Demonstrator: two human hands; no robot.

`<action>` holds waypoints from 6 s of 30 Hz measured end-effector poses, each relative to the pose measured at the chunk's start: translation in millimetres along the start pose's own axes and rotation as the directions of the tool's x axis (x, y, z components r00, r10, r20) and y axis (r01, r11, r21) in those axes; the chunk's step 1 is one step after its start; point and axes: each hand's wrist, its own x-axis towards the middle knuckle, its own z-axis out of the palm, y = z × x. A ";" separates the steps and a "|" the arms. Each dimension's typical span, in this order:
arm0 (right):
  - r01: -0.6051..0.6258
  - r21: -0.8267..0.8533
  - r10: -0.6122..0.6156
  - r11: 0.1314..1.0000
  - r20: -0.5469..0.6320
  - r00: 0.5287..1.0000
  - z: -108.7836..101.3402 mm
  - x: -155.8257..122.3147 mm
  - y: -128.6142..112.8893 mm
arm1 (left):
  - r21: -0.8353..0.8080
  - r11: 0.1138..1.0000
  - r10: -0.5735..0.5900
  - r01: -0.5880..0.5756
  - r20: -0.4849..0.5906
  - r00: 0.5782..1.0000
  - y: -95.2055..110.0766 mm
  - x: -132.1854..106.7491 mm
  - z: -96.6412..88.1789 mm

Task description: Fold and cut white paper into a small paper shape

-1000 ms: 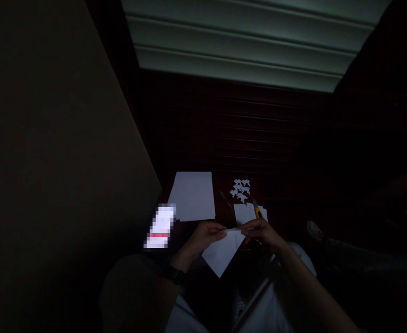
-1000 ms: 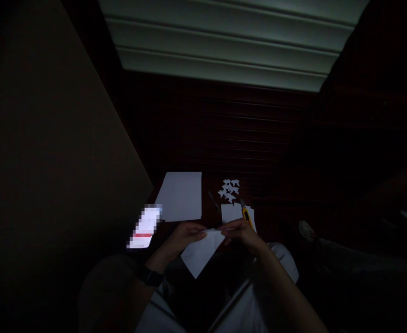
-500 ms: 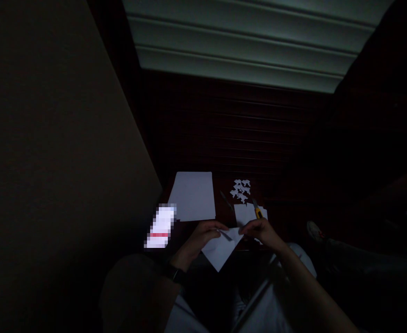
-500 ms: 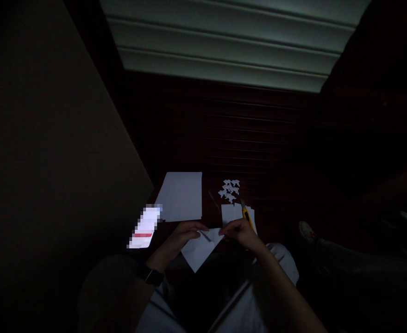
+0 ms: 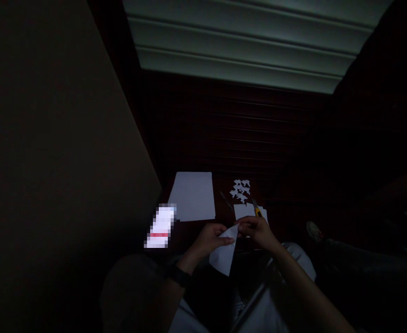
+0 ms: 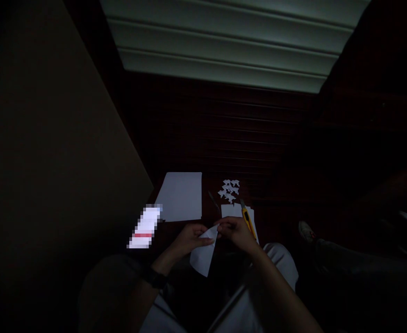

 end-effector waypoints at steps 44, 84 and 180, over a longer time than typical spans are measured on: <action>0.061 -0.028 -0.067 0.998 -0.409 0.910 21.7 4.2 -13.9 | 0.350 0.891 0.405 -0.289 -0.327 0.854 27.3 -3.5 21.4; 0.059 0.100 -0.044 0.993 -0.144 0.989 16.6 -3.4 -13.6 | 0.327 0.908 0.383 -0.262 -0.394 0.835 21.6 -6.4 20.3; 0.042 -0.282 -0.053 0.958 -0.033 0.998 -17.5 10.0 -36.9 | 0.732 0.555 0.587 -0.395 -0.008 0.809 31.2 -17.0 3.9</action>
